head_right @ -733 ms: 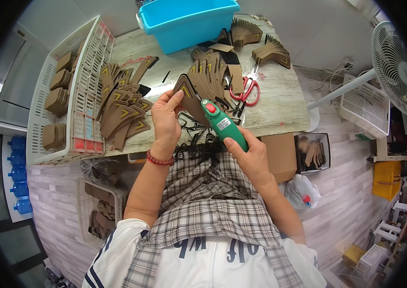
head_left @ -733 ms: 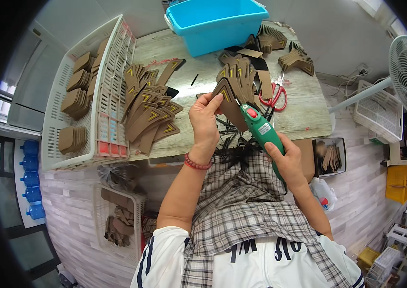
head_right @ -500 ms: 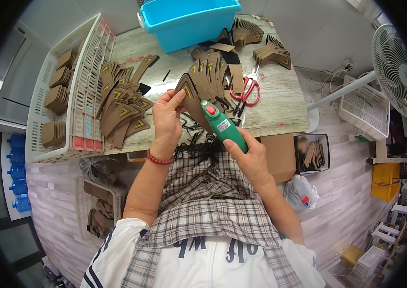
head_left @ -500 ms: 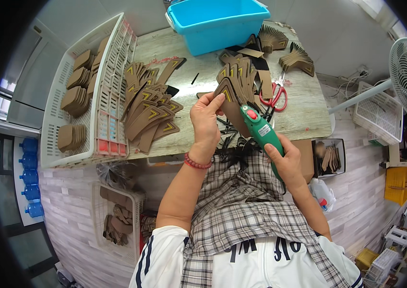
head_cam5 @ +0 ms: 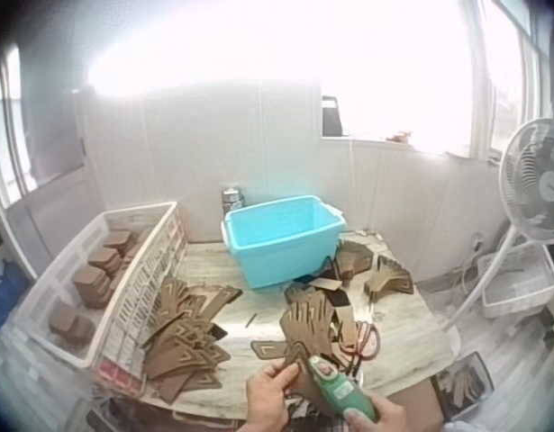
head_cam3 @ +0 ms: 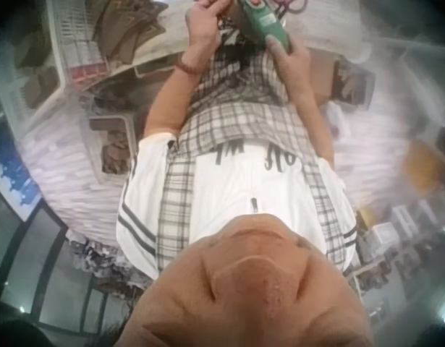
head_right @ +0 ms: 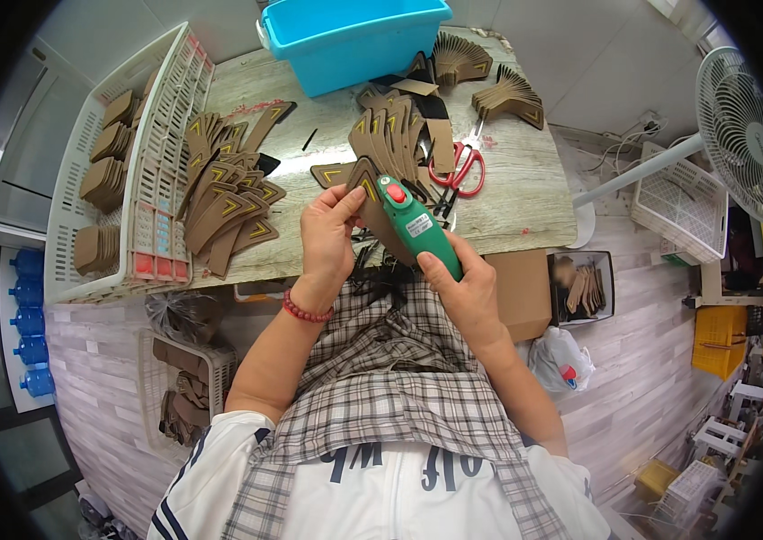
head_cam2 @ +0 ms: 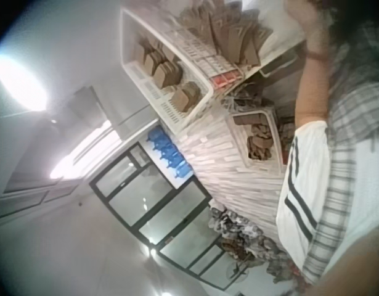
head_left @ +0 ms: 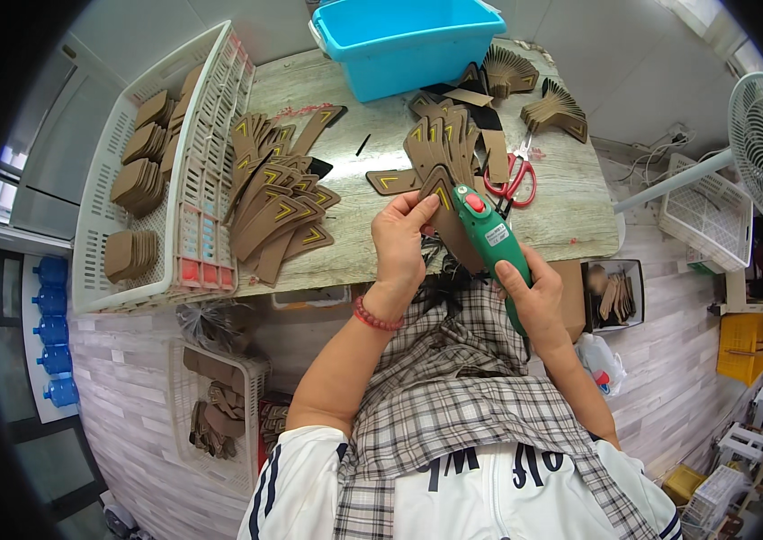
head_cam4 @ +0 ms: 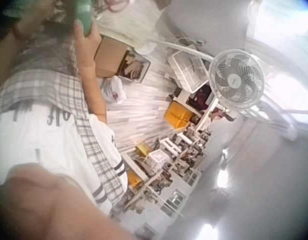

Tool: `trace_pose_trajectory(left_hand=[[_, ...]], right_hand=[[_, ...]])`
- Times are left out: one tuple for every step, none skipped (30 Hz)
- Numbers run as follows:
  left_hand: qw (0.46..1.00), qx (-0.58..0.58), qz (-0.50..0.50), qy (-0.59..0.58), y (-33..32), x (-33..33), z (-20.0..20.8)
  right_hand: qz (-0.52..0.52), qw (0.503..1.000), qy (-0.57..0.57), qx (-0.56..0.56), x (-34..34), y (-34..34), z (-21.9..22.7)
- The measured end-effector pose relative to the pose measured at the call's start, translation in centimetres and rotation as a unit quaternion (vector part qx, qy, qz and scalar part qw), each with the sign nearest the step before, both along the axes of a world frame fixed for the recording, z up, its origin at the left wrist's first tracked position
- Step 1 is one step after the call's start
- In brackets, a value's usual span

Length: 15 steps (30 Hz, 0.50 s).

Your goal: The person uses a green rotary tool to trim the edges of small brown cardboard pieces marked with yellow triangles. They handle the pieces one at a time, rotating them to cut along the edges, and place the finished pieces into a white basket on the left.

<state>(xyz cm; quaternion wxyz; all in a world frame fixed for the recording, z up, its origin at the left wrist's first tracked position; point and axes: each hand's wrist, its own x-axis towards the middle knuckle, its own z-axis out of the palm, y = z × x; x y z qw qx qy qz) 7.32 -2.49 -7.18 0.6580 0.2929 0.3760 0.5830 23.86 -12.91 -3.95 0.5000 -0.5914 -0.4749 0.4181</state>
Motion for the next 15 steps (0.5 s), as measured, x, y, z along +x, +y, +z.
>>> trace_pose_trajectory(left_hand=[[1.0,-0.001,-0.001,0.003,-0.3,0.1,0.2],[1.0,-0.001,-0.003,0.005,-0.5,0.1,0.3],[1.0,0.008,-0.009,0.005,-0.5,0.1,-0.2],[1.0,0.01,-0.012,0.016,-0.5,0.0,-0.2],[0.999,0.011,-0.014,0.026,-0.6,-0.1,-0.3],[0.999,0.013,-0.016,0.037,-0.7,-0.1,-0.3],[0.999,0.012,-0.026,0.029,-1.0,-0.2,0.5],[0.999,0.023,-0.024,0.028,-0.9,-0.3,0.7],[0.999,0.034,-0.022,0.027,-0.8,-0.5,0.8],[0.998,0.045,-0.02,0.025,-0.6,-0.6,0.8],[0.999,0.042,-0.023,0.023,-0.5,-0.9,0.9],[0.999,0.039,-0.026,0.02,-0.4,-1.1,1.0],[0.998,0.052,-0.022,0.015,-0.1,-1.1,1.0],[0.998,0.047,-0.035,0.01,-0.1,-1.3,1.1],[0.998,0.041,-0.048,0.005,-0.1,-1.5,1.4]], right_hand=[[-0.001,1.0,0.003,0.001,0.0,0.0,0.0],[-0.002,1.0,0.006,0.002,0.0,0.0,0.0],[-0.001,1.0,0.008,0.004,0.0,0.1,0.1],[0.0,1.0,0.01,0.005,0.0,0.1,0.3],[0.001,1.0,0.013,0.006,0.1,0.1,0.5],[0.004,1.0,0.016,0.004,0.1,0.1,0.5],[0.006,1.0,0.02,0.001,0.3,0.0,0.6],[0.008,1.0,0.023,-0.001,0.5,0.0,0.6],[0.006,0.999,0.04,-0.007,0.6,-0.2,0.3],[0.009,0.999,0.041,-0.007,0.7,-0.2,0.3],[0.012,0.999,0.041,-0.007,0.7,-0.2,0.4],[0.015,0.999,0.042,-0.006,0.8,-0.3,0.4],[0.017,0.999,0.04,-0.007,0.9,-0.3,0.4],[0.02,0.999,0.038,-0.008,1.0,-0.3,0.5],[0.022,0.999,0.036,-0.009,1.0,-0.4,0.5]])
